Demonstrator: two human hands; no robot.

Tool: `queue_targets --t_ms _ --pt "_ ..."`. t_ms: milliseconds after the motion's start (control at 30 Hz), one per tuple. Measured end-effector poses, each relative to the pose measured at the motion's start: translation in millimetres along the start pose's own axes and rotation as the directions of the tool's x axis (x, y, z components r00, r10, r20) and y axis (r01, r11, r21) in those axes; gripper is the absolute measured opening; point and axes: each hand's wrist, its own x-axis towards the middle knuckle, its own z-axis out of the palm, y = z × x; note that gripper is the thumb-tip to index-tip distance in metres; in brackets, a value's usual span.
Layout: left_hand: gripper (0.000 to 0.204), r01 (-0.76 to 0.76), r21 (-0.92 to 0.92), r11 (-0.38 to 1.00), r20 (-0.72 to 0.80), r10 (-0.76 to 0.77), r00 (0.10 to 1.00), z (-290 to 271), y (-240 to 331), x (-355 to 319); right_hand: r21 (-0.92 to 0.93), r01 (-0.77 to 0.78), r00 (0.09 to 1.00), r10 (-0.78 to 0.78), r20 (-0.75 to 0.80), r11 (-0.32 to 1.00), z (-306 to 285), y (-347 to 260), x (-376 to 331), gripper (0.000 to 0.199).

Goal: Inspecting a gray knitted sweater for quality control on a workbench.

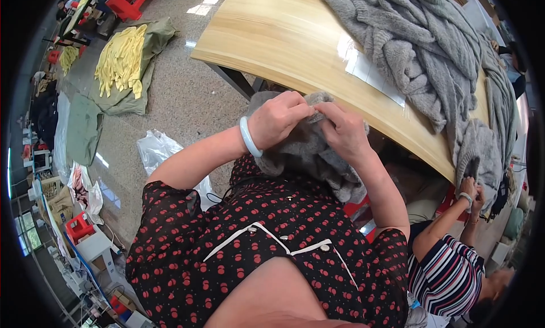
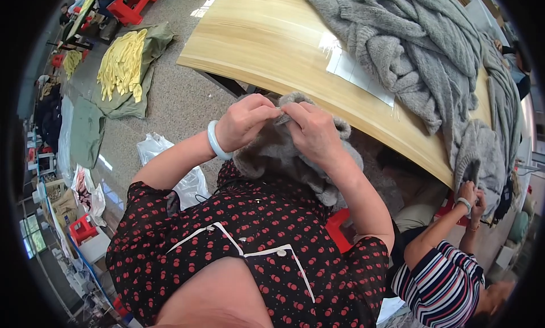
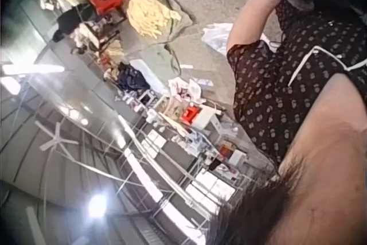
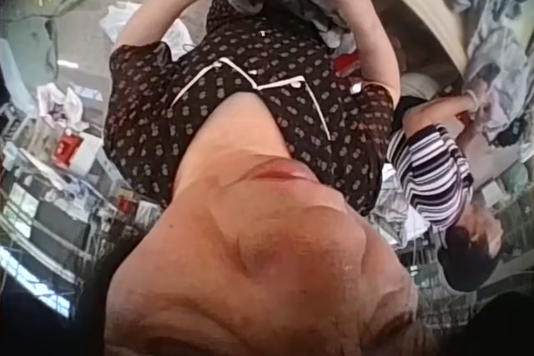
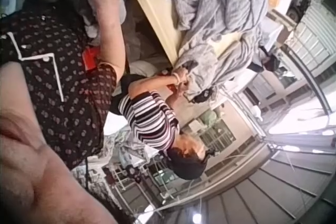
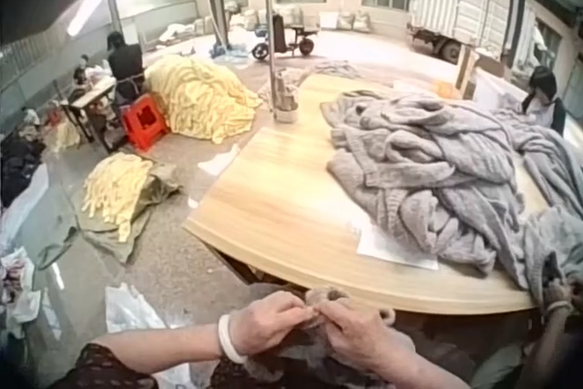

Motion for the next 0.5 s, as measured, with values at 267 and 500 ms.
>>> queue_targets --t_ms 267,500 --pt "0.02 0.088 0.122 0.989 -0.2 -0.063 0.978 16.7 6.9 -2.8 -0.135 0.062 0.988 -0.079 -0.13 0.989 11.0 0.2 -1.3 0.016" --pt "0.018 0.215 0.14 0.966 -0.351 -0.155 0.924 30.2 13.8 1.3 -0.158 0.085 0.979 -0.112 -0.17 0.984 18.8 8.3 0.2 0.018"
